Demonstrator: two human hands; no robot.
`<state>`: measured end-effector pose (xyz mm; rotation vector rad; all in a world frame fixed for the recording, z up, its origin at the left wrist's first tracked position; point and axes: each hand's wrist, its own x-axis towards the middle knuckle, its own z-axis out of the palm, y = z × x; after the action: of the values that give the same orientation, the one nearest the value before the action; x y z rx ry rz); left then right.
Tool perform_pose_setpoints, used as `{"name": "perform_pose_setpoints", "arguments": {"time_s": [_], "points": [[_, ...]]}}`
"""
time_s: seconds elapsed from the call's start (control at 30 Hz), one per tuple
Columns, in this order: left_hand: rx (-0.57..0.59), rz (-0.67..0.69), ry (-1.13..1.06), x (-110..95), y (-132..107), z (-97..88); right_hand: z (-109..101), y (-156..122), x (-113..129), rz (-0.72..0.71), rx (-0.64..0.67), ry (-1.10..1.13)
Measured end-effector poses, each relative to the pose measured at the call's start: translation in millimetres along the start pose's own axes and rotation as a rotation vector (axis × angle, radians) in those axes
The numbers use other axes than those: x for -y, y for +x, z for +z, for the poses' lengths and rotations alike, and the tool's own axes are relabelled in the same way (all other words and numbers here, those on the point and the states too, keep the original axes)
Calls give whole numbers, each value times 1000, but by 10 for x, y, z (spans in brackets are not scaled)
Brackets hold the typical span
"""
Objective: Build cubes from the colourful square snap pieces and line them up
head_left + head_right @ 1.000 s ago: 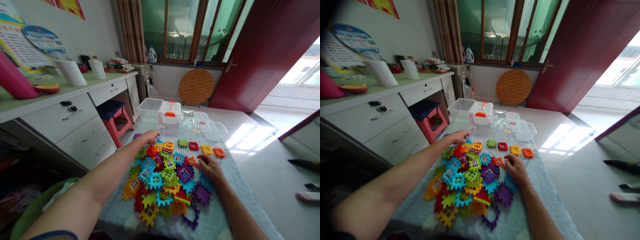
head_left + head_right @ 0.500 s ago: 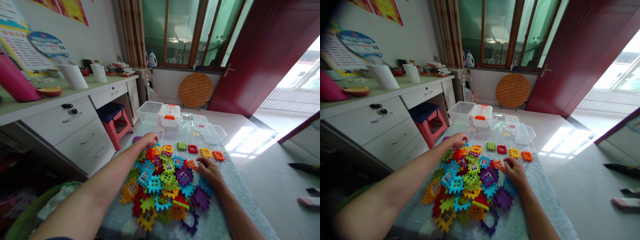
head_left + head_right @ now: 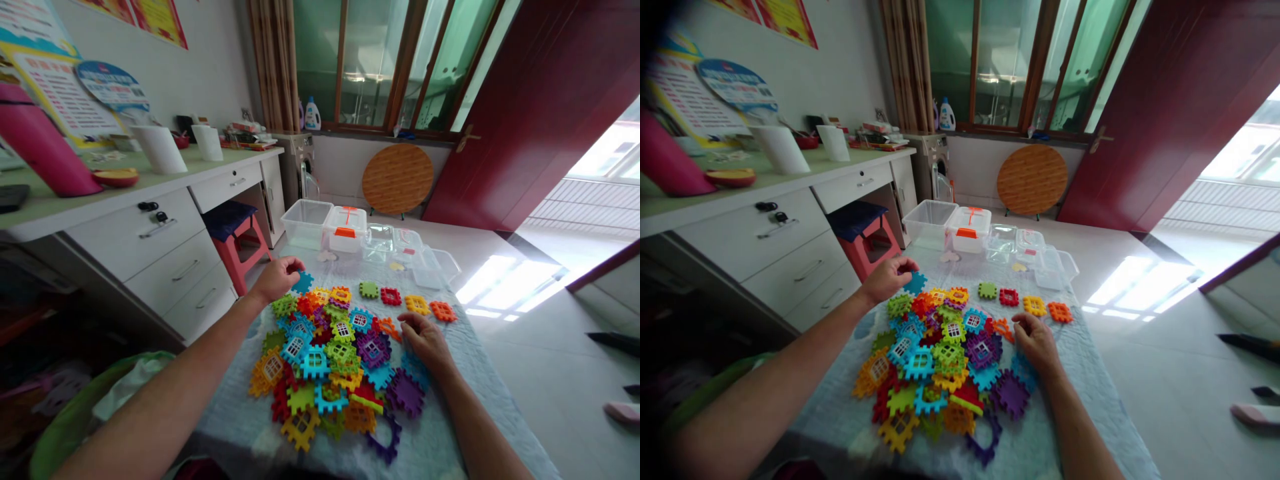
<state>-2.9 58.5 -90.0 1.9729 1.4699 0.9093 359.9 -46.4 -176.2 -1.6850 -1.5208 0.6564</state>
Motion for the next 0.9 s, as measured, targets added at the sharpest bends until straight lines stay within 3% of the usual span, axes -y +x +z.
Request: {"name": "perform_pose_setpoints", "arguments": {"time_s": [0.23,0.3,0.43,0.63,0.9], "points": [[-183,214,139,-219,-485,161,-2,0,15,17,-3,13],[-100,259,176,-254,-573,184,-10,-11,60,10,-13,22],[181,268,91,-250,-753,84,-17,-23,111,10,-14,39],[127,171,24,-71,-1223,-121,-10,-18,72,4,5,49],[185,210,251,86,-1907,114,1,-20,43,-21,22,57]]}}
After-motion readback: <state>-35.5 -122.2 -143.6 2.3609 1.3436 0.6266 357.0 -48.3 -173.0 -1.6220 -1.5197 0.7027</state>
